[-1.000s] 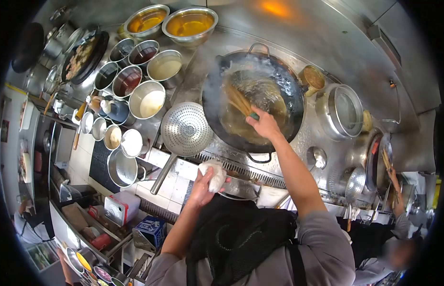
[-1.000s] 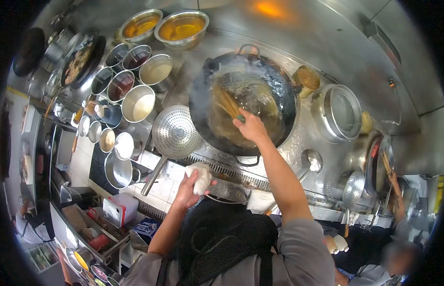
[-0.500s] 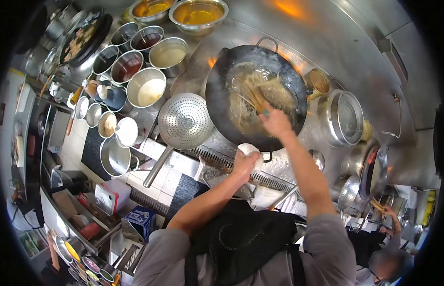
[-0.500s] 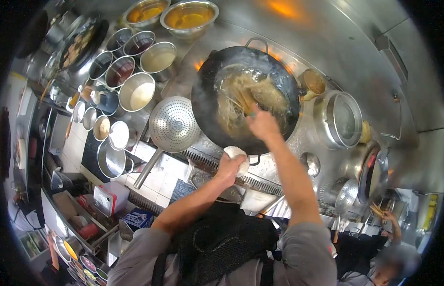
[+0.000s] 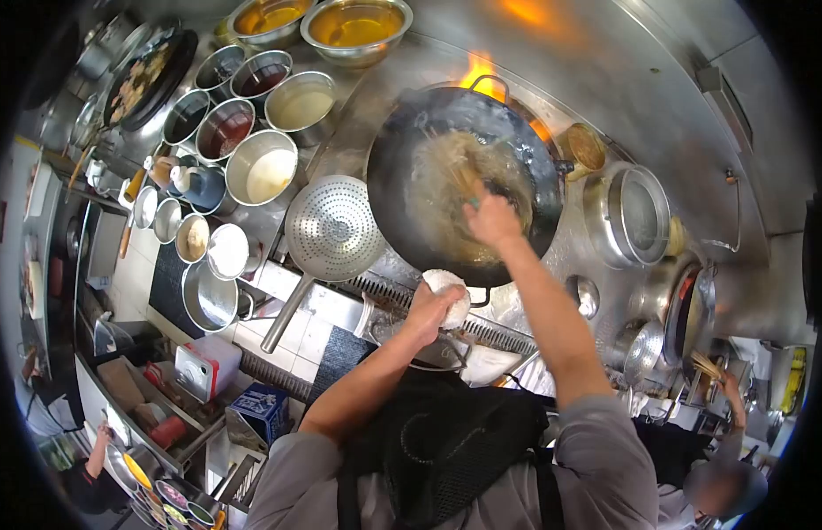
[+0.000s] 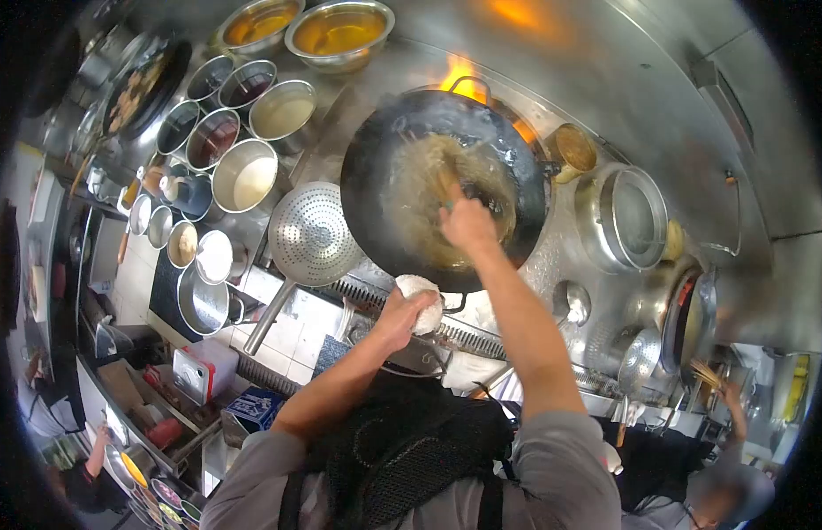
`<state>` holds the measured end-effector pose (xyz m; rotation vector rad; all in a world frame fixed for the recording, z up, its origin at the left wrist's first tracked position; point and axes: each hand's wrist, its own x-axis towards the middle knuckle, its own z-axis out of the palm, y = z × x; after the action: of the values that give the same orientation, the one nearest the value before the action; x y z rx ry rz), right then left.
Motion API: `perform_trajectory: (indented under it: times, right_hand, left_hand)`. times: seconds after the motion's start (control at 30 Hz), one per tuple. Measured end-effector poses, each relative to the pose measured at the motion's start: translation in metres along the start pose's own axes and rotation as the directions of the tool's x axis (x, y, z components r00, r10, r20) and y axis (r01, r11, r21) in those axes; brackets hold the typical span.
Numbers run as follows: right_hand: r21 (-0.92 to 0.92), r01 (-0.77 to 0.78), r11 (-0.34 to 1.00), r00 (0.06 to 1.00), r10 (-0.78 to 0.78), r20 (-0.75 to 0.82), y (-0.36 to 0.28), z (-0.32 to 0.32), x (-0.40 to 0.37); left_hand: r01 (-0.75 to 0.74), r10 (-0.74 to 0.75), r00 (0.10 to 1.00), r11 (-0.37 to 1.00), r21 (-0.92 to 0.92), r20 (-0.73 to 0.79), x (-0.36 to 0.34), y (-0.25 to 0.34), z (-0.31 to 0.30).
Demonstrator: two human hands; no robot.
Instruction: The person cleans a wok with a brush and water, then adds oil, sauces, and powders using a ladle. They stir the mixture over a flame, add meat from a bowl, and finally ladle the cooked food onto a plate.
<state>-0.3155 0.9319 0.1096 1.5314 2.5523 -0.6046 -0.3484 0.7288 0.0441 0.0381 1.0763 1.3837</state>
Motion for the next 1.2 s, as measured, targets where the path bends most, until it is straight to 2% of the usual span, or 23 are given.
perform_trajectory:
  times: [0.03, 0.1, 0.17, 0.23, 0.3, 0.37, 0.4, 0.43, 0.47, 0.5, 0.57, 0.63, 0.7, 0.73, 0.8, 0.87, 0.93, 0.97, 1.0, 1.07, 1.13, 1.17, 1.2]
  right_hand:
    - [0.045, -0.016, 0.999, 1.0, 0.017, -0.015, -0.001, 0.011, -0.013]
    - [0.119, 0.132, 0.984, 0.991, -0.135, 0.017, 0.019, 0.018, -0.042]
    - [0.099, 0.228, 0.968, 0.958, -0.242, 0.152, 0.047, 0.0, -0.077]
    - [-0.121, 0.271, 0.955, 0.925, -0.224, 0.307, 0.07, -0.04, -0.1]
    - [-0.305, 0.157, 0.939, 0.947, -0.055, 0.317, 0.085, -0.07, -0.087]
    - [-0.374, 0.011, 0.927, 0.992, 0.036, 0.117, 0.109, -0.059, -0.037]
    - [-0.305, 0.051, 0.951, 0.999, -0.047, 0.02, 0.111, -0.043, -0.005]
    - [-0.24, 0.1, 0.966, 0.988, -0.124, -0.087, 0.11, -0.031, 0.023]
    - [-0.023, 0.076, 0.997, 0.994, -0.078, -0.077, 0.093, -0.021, 0.036]
    - [0.197, 0.037, 0.98, 0.998, -0.026, -0.057, 0.068, -0.008, 0.039]
    - [0.496, -0.086, 0.864, 0.994, 0.044, 0.096, 0.017, -0.002, 0.015]
    - [0.62, -0.075, 0.781, 0.99, -0.017, 0.141, -0.014, 0.012, -0.008]
    - [0.691, -0.049, 0.721, 0.962, -0.153, 0.227, -0.02, 0.022, -0.031]
    - [0.64, -0.059, 0.766, 0.925, -0.199, 0.324, -0.01, 0.022, -0.041]
    - [0.531, 0.343, 0.775, 0.877, -0.467, 0.115, 0.023, 0.022, -0.062]
    - [0.32, 0.222, 0.921, 0.84, -0.347, 0.417, 0.036, -0.043, -0.097]
    - [0.144, 0.408, 0.901, 0.824, -0.432, 0.368, 0.102, -0.052, -0.092]
    - [-0.021, 0.383, 0.923, 0.865, -0.351, 0.357, 0.109, -0.066, -0.082]
    - [-0.182, 0.342, 0.922, 0.904, -0.27, 0.332, 0.11, -0.078, -0.067]
    - [-0.183, 0.246, 0.952, 0.967, -0.229, 0.112, 0.089, -0.051, -0.033]
    - [-0.179, 0.117, 0.977, 0.984, -0.089, 0.154, 0.04, -0.019, -0.025]
    - [-0.204, 0.18, 0.962, 0.984, -0.173, 0.051, 0.029, 0.007, -0.034]
    - [-0.186, 0.238, 0.953, 0.971, -0.23, 0.066, 0.021, 0.015, -0.051]
  left_hand:
    - [0.002, -0.002, 1.0, 1.0, 0.005, 0.007, -0.005, 0.001, 0.003]
    - [-0.017, 0.003, 0.992, 0.993, -0.113, -0.127, -0.016, 0.005, 0.013]
    - [0.021, -0.03, 0.997, 0.993, -0.113, -0.074, -0.011, -0.002, 0.008]
    - [-0.01, 0.02, 0.999, 0.981, -0.195, 0.05, -0.003, -0.011, 0.009]
    - [-0.033, 0.045, 0.997, 0.98, -0.198, 0.056, 0.002, -0.01, 0.014]
    - [0.035, -0.033, 0.999, 0.986, -0.164, 0.015, 0.005, -0.01, 0.014]
    - [0.084, -0.086, 0.996, 0.984, -0.155, -0.006, 0.006, -0.009, 0.013]
    - [0.073, -0.076, 0.997, 0.984, -0.16, -0.014, 0.009, -0.009, 0.011]
    - [0.062, -0.064, 0.998, 0.989, -0.137, -0.01, 0.011, -0.01, 0.007]
    - [0.056, -0.057, 0.998, 0.992, -0.11, -0.002, 0.009, -0.01, 0.002]
    - [0.153, -0.152, 0.988, 0.982, -0.112, 0.018, 0.008, 0.001, -0.005]
    - [0.136, -0.13, 0.99, 0.985, -0.102, 0.059, 0.009, 0.004, -0.013]
    - [0.15, -0.145, 0.987, 0.987, -0.064, 0.068, 0.007, 0.014, -0.017]
    - [0.157, -0.15, 0.985, 0.985, -0.073, 0.084, 0.005, 0.018, -0.016]
    - [0.141, -0.133, 0.987, 0.986, -0.085, 0.091, -0.003, 0.025, -0.009]
    - [0.126, -0.116, 0.988, 0.988, -0.094, 0.105, -0.004, 0.025, -0.009]
    - [0.143, -0.136, 0.987, 0.985, -0.097, 0.082, -0.002, 0.02, -0.009]
    - [0.157, -0.152, 0.987, 0.982, -0.1, 0.057, 0.0, 0.018, -0.009]
    - [0.153, -0.143, 0.985, 0.982, -0.112, 0.094, 0.004, 0.013, -0.01]
    - [0.16, -0.153, 0.985, 0.983, -0.093, 0.075, 0.003, 0.015, -0.004]
    - [0.133, -0.124, 0.988, 0.986, -0.104, 0.087, 0.013, 0.003, -0.007]
    - [0.137, -0.128, 0.988, 0.985, -0.108, 0.088, 0.01, 0.002, -0.004]
    - [0.121, -0.114, 0.991, 0.986, -0.112, 0.066, 0.006, 0.006, 0.0]
